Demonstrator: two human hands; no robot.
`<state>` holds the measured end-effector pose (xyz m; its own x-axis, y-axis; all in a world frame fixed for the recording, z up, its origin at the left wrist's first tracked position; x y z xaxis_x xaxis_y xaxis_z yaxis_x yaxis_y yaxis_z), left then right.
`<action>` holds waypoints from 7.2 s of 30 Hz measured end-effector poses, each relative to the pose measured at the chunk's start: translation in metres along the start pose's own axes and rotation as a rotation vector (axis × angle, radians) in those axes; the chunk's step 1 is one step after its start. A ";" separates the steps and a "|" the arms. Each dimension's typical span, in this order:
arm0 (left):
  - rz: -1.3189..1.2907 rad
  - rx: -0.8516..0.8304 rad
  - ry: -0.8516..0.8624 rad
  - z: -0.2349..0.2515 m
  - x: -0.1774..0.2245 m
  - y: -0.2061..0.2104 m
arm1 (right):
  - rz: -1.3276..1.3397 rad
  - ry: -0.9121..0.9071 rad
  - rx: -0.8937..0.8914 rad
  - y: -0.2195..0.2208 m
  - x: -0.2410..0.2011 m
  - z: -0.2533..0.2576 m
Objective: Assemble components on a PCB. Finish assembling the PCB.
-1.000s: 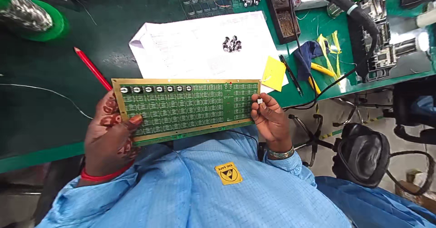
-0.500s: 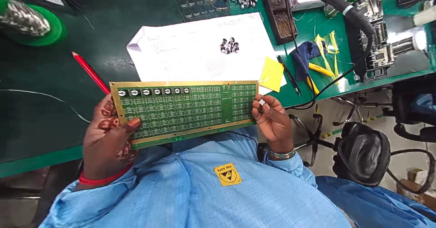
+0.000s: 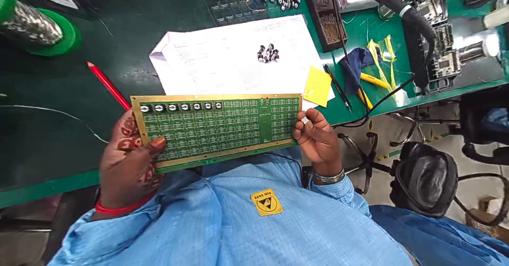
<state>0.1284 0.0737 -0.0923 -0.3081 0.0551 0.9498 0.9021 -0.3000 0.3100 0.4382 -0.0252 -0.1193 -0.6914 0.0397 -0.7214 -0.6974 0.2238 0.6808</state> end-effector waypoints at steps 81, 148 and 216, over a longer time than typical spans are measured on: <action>-0.004 -0.001 -0.006 0.000 0.002 0.006 | 0.269 0.170 -0.035 0.005 0.011 0.009; -0.051 -0.005 -0.071 -0.003 0.004 0.006 | -1.351 -0.311 0.052 0.024 -0.015 -0.002; -0.108 -0.083 -0.050 -0.004 0.026 0.025 | -1.788 -0.609 -0.300 0.060 -0.026 0.007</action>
<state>0.1416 0.0640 -0.0598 -0.3844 0.1379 0.9128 0.8360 -0.3675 0.4076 0.4151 -0.0059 -0.0606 0.8701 0.2888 -0.3993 -0.4689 0.2358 -0.8512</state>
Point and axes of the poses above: each hand's wrist, its own z-axis towards the middle knuckle, its own y-axis out of the palm, x = y × z, the point moved 9 cm from there along z, towards the middle knuckle, and after that the axes turned 10 degrees about -z, right-handed, at the moved point
